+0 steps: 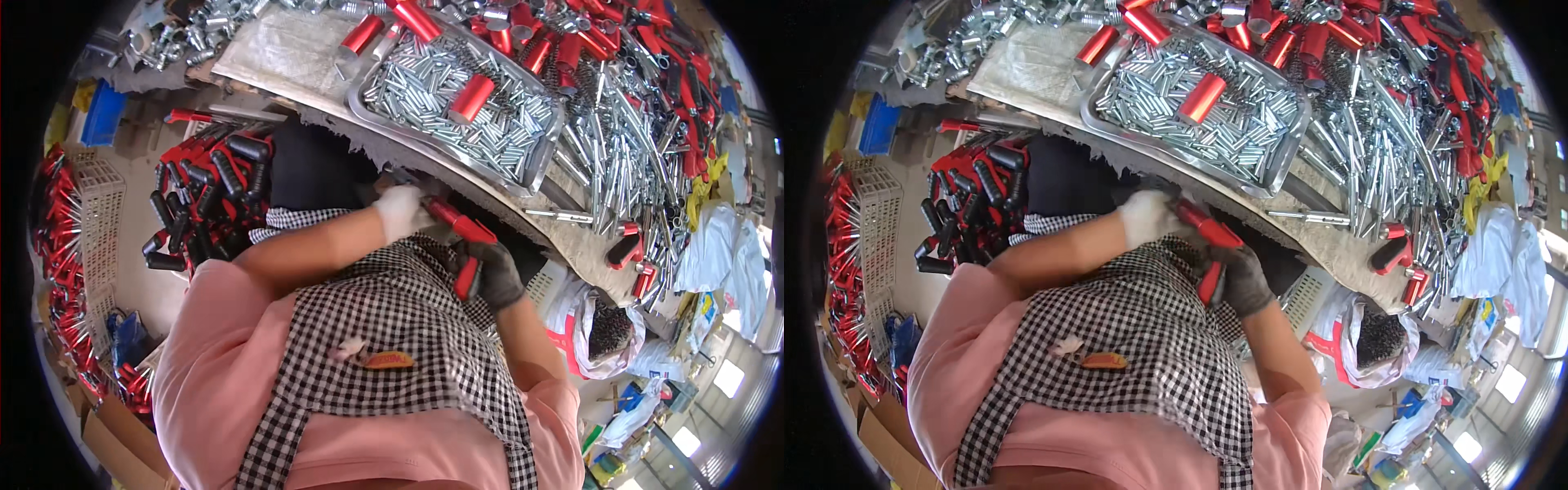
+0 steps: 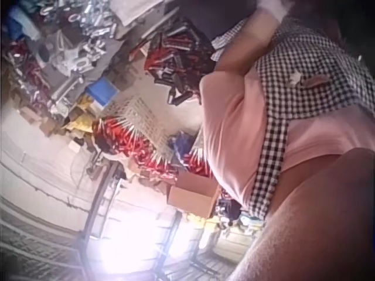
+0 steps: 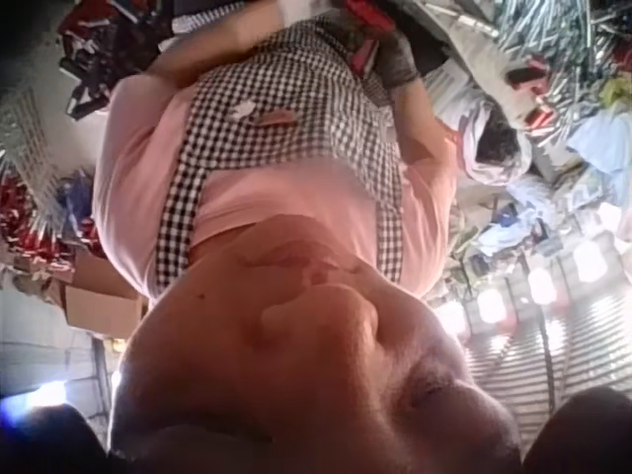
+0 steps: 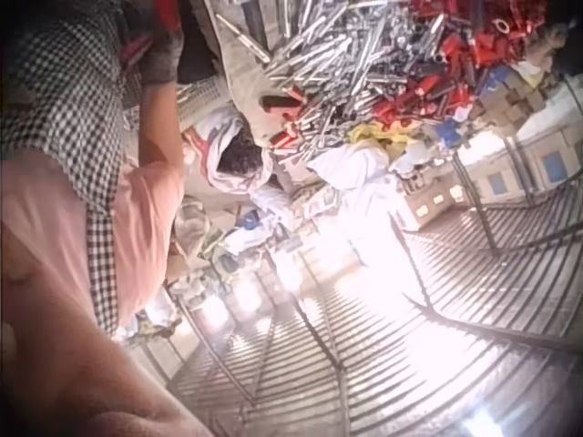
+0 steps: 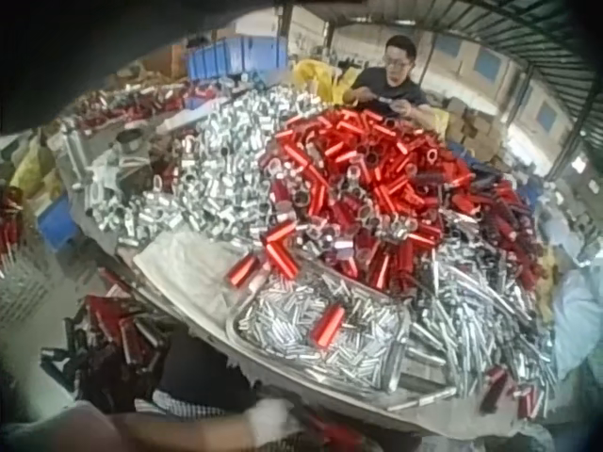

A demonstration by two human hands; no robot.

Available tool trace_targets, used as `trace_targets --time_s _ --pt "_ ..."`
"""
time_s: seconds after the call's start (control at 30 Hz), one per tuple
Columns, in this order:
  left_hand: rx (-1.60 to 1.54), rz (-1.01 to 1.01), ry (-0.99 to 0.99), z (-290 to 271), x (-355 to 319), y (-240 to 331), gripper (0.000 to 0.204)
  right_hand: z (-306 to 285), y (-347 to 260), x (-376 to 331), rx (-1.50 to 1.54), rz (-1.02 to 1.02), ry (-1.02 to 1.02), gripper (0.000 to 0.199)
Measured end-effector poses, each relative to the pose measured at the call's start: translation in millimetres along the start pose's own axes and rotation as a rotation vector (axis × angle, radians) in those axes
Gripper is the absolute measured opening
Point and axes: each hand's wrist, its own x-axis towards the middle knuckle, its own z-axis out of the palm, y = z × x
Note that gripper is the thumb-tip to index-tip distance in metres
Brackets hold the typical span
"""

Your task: Manually assembling red plastic handles onto silver metal rods to create tools at a factory workstation.

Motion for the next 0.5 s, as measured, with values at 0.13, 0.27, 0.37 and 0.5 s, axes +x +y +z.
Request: trace_targets --time_s 0.13,0.27,0.37,0.5 --pt "0.412 -0.196 0.147 -2 62 -43 0.030 -14 43 57 0.222 -0.026 0.329 0.040" --pt "0.280 -0.234 0.133 -10 74 -54 0.027 -46 49 69 0.450 0.068 0.135 0.050" --pt "0.369 -0.253 0.143 -17 82 -55 0.032 -27 42 74 0.213 0.061 0.385 0.040" --pt "0.446 -0.261 0.061 -17 84 -45 0.034 -33 45 92 0.153 0.154 0.446 0.029"
